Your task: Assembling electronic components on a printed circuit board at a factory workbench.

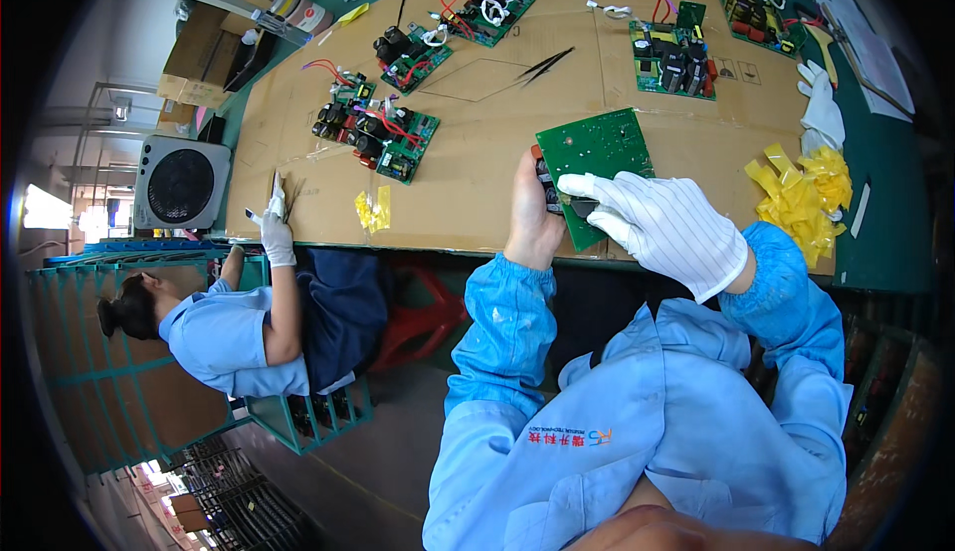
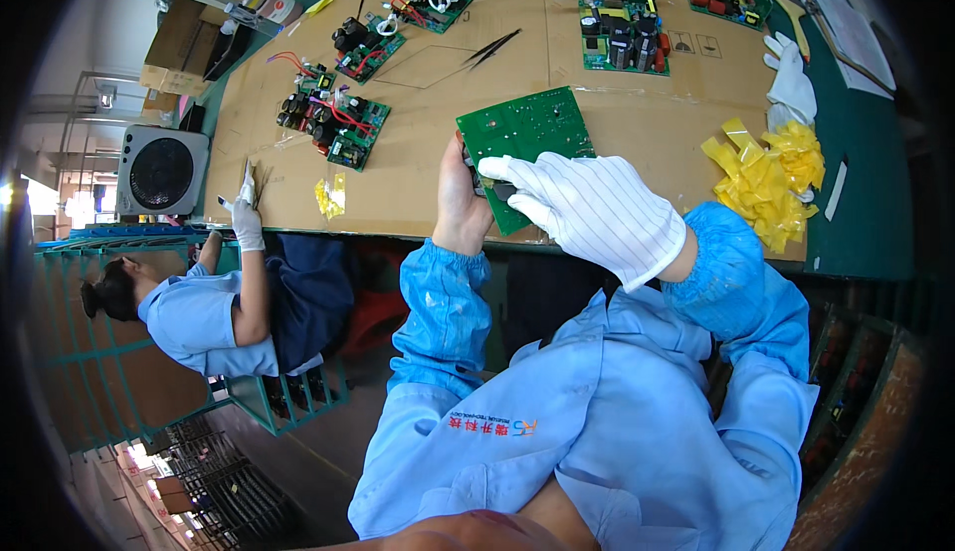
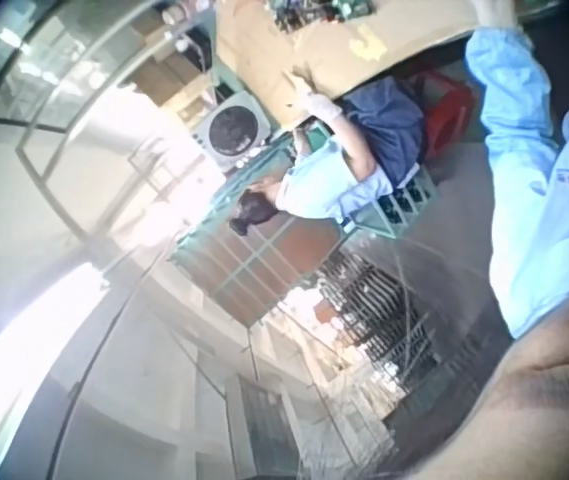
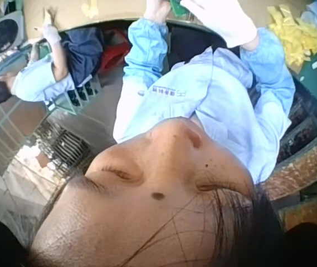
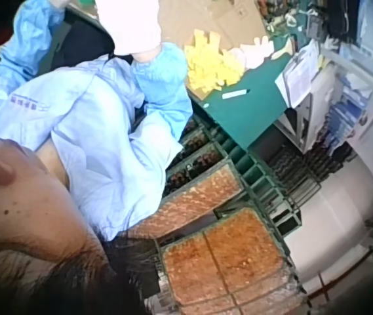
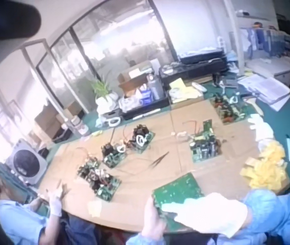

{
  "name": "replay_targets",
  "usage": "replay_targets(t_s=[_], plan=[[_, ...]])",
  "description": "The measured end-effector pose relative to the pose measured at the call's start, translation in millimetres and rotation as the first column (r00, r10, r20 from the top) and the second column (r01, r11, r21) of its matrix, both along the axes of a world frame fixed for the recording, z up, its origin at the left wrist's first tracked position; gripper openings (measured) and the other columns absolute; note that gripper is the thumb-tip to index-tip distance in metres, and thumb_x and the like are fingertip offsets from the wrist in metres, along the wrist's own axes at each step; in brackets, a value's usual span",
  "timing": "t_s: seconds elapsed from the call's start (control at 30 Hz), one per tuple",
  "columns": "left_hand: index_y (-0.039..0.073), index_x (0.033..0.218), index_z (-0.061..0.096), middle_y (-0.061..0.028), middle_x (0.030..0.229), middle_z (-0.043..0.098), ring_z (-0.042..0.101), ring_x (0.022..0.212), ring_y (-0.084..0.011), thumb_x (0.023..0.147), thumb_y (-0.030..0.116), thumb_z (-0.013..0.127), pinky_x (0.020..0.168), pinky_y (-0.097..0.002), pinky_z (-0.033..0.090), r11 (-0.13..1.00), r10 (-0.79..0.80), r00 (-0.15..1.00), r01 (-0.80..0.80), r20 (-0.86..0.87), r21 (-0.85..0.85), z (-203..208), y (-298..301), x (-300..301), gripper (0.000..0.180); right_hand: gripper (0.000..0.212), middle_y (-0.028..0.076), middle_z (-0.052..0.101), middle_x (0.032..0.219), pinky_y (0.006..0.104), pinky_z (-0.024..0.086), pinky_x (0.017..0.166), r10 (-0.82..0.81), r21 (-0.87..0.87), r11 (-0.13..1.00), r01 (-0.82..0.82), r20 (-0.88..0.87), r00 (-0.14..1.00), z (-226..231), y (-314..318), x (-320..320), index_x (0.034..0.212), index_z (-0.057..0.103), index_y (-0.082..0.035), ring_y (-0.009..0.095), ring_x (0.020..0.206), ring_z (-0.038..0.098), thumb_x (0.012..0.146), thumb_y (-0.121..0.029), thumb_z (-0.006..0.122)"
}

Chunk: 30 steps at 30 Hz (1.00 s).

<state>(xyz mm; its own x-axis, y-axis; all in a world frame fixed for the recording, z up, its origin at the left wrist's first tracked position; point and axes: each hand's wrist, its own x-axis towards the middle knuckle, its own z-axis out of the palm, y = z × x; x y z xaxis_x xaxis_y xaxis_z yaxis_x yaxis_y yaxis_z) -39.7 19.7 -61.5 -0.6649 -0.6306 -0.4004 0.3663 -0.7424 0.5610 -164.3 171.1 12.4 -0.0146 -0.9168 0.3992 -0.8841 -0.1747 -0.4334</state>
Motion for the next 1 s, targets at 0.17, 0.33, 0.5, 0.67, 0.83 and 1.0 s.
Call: replay_targets(t_s=[0.17,0.33,0.5,0.67,0.83,1.0], plan=[[0.005,0.114,0.067,-0.0102,0.111,0.074,0.071,0.101,-0.0241,0.108,0.035,0.047,0.093,-0.0415,0.058,1.000,-0.005,1.000,0.005,0.002,0.000,-0.6,1.5,-0.2,0.037,0.042,0.002,0.059,0.079,0.0363,0.049,0.056,0.005,-0.039,0.999,-0.009,-0.097,0.995,-2.0,0.0,-0.1,0.140,0.060,-0.020,0.021,0.067,0.063,0.098,-0.027,0.064],[0.006,0.114,0.068,-0.0084,0.106,0.075,0.073,0.097,-0.0210,0.106,0.036,0.048,0.089,-0.0378,0.059,0.999,-0.016,0.999,0.015,-0.032,-0.033,-7.7,0.1,-0.1,0.037,0.043,0.002,0.055,0.077,0.0355,0.047,0.055,0.027,-0.022,0.999,-0.031,-0.161,0.987,-3.2,-0.3,-3.4,0.141,0.060,-0.022,0.020,0.065,0.062,0.099,-0.027,0.064],[0.006,0.113,0.068,-0.0077,0.106,0.075,0.072,0.096,-0.0205,0.106,0.036,0.048,0.089,-0.0373,0.059,1.000,0.004,0.999,-0.004,-0.034,-0.012,-4.9,1.1,-3.0,0.037,0.042,0.003,0.057,0.078,0.0364,0.048,0.055,0.003,-0.043,0.999,-0.010,-0.161,0.987,-11.4,-2.1,-3.5,0.140,0.060,-0.022,0.022,0.066,0.063,0.099,-0.027,0.063],[0.005,0.114,0.068,-0.0098,0.111,0.074,0.071,0.101,-0.0239,0.108,0.034,0.047,0.092,-0.0408,0.058,1.000,-0.002,0.999,0.002,-0.038,-0.011,-11.0,2.6,-0.5,0.036,0.037,0.006,0.067,0.084,0.0400,0.052,0.059,-0.003,-0.044,0.999,0.007,0.105,0.994,-4.9,-0.9,0.6,0.138,0.060,-0.019,0.028,0.072,0.067,0.101,-0.024,0.061],[0.006,0.112,0.067,-0.0091,0.108,0.074,0.071,0.099,-0.0239,0.108,0.034,0.047,0.092,-0.0405,0.058,1.000,0.019,0.999,-0.019,-0.030,0.007,-7.2,8.0,-5.3,0.035,0.037,0.009,0.072,0.094,0.0409,0.054,0.062,-0.070,0.038,0.997,0.065,0.151,0.986,-8.3,11.1,10.1,0.138,0.059,-0.017,0.030,0.078,0.070,0.101,-0.024,0.061],[0.006,0.112,0.067,-0.0089,0.108,0.074,0.071,0.099,-0.0237,0.107,0.035,0.049,0.092,-0.0408,0.058,0.999,0.038,0.999,-0.038,-0.019,-0.005,-1.2,14.0,-8.1,0.035,0.033,0.009,0.075,0.105,0.0389,0.057,0.070,-0.045,-0.029,0.998,0.051,0.197,0.979,-12.9,10.2,11.4,0.133,0.064,-0.015,0.030,0.088,0.072,0.101,-0.019,0.061]])
